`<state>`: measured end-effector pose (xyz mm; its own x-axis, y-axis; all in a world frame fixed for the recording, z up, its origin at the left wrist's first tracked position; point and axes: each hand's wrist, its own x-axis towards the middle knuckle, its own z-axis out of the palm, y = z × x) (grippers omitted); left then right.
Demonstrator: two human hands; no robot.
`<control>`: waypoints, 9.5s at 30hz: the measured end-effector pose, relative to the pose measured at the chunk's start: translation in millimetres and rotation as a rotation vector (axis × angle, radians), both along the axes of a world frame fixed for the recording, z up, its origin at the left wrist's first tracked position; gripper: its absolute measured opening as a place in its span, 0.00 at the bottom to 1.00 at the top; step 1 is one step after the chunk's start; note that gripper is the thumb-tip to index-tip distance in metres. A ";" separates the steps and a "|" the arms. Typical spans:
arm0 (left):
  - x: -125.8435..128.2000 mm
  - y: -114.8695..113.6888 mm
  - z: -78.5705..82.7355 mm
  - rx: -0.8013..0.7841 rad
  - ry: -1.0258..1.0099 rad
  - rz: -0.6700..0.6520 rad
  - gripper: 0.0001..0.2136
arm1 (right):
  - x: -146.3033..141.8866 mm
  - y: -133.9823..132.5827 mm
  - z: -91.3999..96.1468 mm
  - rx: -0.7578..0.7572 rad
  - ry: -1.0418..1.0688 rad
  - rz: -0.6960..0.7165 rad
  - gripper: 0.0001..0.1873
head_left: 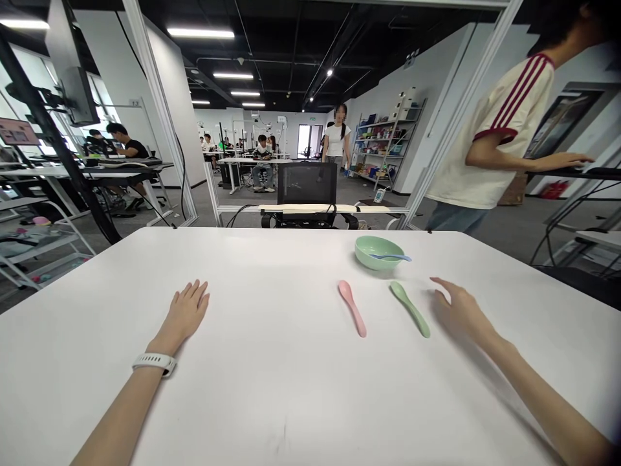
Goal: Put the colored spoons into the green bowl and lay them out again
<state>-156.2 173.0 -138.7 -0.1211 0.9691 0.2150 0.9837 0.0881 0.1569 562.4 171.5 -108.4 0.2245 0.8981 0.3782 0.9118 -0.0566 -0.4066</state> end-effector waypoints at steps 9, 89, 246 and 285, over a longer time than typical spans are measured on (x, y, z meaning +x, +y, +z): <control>0.1 -1.7 5.0 -0.017 0.015 0.007 0.36 | 5.0 -4.9 -32.1 -0.041 0.071 0.051 0.25; 3.3 -1.5 5.0 -0.061 0.025 0.033 0.35 | 30.2 -18.6 1.8 -0.246 -0.025 -0.469 0.17; -7.8 10.4 -9.6 0.036 -0.044 0.017 0.37 | -227.2 -48.7 33.0 -0.346 0.107 0.026 0.09; -5.1 9.0 -6.9 0.012 -0.038 0.033 0.36 | -229.1 -53.5 28.1 -0.326 0.082 0.050 0.19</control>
<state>-161.3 182.0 -145.6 -0.1612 0.9618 0.2213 0.9736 0.1183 0.1950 333.3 117.9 -80.4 0.1949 0.9794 0.0522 0.8819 -0.1517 -0.4464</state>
